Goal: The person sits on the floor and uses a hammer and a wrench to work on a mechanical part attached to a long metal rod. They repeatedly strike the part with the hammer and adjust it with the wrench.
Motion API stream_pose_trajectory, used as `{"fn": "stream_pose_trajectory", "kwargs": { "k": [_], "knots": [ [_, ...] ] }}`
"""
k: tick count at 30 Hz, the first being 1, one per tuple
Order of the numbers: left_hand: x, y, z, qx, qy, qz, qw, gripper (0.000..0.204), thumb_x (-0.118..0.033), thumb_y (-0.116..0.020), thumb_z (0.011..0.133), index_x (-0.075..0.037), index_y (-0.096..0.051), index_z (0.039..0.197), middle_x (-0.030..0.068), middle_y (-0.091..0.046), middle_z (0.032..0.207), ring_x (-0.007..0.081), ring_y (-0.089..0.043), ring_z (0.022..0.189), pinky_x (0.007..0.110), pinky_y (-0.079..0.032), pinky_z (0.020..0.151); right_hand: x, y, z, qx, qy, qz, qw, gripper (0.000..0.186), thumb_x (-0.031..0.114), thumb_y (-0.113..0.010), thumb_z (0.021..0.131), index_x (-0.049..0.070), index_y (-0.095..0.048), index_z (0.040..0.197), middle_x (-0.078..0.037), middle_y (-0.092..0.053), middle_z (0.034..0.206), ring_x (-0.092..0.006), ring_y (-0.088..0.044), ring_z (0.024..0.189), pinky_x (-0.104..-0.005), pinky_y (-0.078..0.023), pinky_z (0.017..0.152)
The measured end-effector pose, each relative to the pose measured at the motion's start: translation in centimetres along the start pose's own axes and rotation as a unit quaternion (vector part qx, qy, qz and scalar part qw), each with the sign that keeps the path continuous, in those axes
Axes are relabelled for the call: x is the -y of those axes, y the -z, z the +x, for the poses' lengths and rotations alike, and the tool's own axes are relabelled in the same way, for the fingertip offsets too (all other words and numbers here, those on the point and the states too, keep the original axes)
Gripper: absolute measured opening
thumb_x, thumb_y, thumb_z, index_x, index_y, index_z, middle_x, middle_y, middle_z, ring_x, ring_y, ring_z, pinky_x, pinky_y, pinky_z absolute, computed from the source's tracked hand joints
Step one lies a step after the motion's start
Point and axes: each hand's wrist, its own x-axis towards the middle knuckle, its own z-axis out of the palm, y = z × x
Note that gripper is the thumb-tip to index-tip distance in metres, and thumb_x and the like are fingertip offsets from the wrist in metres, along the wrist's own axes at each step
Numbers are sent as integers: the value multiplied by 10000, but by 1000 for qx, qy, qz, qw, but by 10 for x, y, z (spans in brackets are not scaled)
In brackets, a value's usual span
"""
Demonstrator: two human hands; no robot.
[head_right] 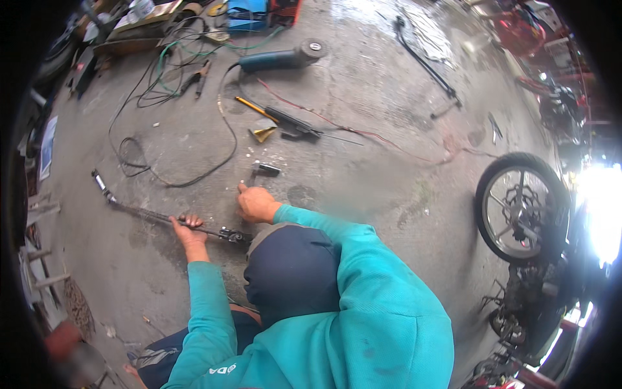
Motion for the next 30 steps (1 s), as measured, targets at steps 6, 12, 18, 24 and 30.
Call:
{"fn": "stream_pose_trajectory", "kwargs": {
  "k": [6,12,18,24,30],
  "knots": [
    [-11,-2,4,-94,-25,58,994,574,-703,-356,996,-174,-454,797,-30,-363,572,126,-342,481,293,-290,485,-21,90,-83,-114,-129,322,931,405,312,-799,831,55,-704,1129,-159,-673,1109,-333,-645,1028,-406,-519,921],
    [3,-13,18,-77,3,59,995,617,-742,-326,982,-150,-436,848,-19,-380,591,142,-353,498,303,-298,489,-242,245,-307,-525,-229,186,798,335,182,-593,1007,-34,-649,1256,-150,-722,1073,-195,-678,859,-312,-549,743],
    [-5,-16,10,-133,-22,58,989,591,-718,-357,994,-160,-453,822,-25,-385,585,126,-366,492,289,-296,488,-539,227,-374,-371,-535,269,710,756,496,-699,899,-33,-522,1410,-204,-629,1322,-322,-651,1148,-406,-550,909],
    [5,-5,22,-107,-4,17,994,568,-680,-360,1018,-156,-478,834,-22,-410,612,124,-391,516,290,-321,497,-744,249,-406,-341,-494,-133,788,940,674,-657,840,67,-439,1524,-245,-518,1472,-365,-472,1392,-474,-405,1114],
    [-9,-32,-3,-168,-74,92,979,576,-679,-352,1020,-158,-488,816,-21,-434,620,125,-409,525,291,-348,506,-801,195,-340,-236,-499,-90,829,939,729,-564,868,155,-359,1582,-194,-453,1550,-362,-420,1436,-433,-316,1180]
  ]
}}
